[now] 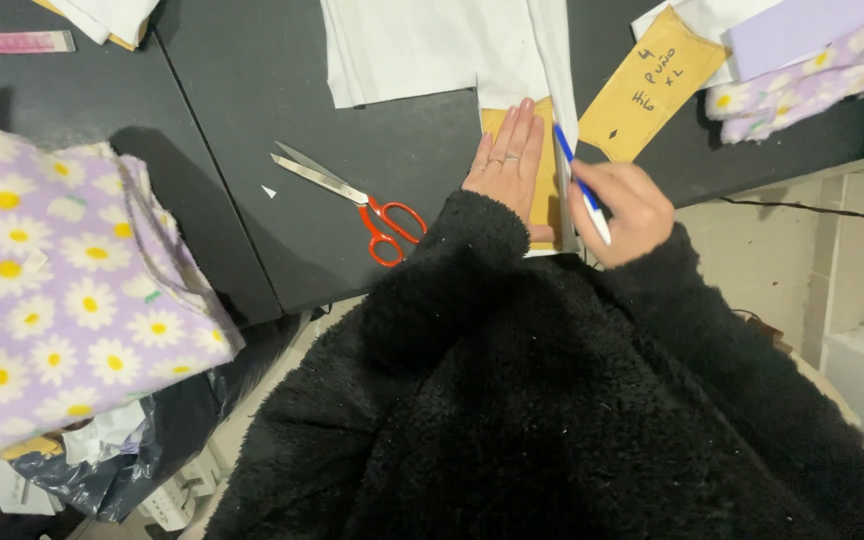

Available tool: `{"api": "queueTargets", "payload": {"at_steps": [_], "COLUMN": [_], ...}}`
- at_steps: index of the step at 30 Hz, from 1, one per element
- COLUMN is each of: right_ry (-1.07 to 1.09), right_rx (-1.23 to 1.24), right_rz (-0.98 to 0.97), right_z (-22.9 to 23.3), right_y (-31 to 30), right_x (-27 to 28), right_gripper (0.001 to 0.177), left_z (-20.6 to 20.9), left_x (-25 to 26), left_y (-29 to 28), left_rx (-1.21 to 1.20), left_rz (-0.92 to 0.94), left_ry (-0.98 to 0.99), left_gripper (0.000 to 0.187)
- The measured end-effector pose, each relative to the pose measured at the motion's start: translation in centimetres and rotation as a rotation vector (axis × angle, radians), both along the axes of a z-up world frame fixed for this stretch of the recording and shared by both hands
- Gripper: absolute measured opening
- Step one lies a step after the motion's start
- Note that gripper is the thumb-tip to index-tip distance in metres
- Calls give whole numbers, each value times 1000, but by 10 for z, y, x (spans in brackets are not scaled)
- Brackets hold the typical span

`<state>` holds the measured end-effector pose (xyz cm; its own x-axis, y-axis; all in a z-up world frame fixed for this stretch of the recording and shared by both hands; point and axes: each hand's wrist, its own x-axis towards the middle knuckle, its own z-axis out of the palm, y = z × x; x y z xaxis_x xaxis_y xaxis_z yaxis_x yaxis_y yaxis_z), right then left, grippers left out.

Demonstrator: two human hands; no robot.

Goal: The person uses a cardboard template and a blue marker to trace shapes onto a white fabric laid on a table. They then use a green electric fabric cutter to cut along the traced lines and red scissors to trim the edges of the fabric pieces.

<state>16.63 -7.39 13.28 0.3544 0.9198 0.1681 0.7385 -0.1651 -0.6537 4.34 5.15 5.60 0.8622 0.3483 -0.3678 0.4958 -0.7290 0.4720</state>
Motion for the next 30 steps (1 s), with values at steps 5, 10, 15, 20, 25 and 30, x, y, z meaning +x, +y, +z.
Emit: {"api": "queueTargets", "payload": {"at_steps": [5,10,15,20,25,30], "right_ry": [-12,14,126,169,252,666], "right_rx": [-26,-196,-356,-108,-63,-182], "right_rz": [89,119,139,-43,-39,-255], "right_z": [19,42,41,72,10,-42], "right_y": [-30,-64,-71,0,32,68], "right_x": [-12,-19,-2,9,24,42], "right_gripper": [24,21,14,20,19,19], "left_z": [-13,-3,-3,-5,-24,-34], "left_x": [4,7,5,-2,-3,-6], "left_y": [-6,-3,-2,-1,-3,1], "left_rx": [-4,-10,7,-47,19,112], "left_rz": [-20,-19,-39,-3,25,9], "left_ry": [73,109,132,-6,-43,-68], "left_gripper": [155,159,161,153,126,103]}}
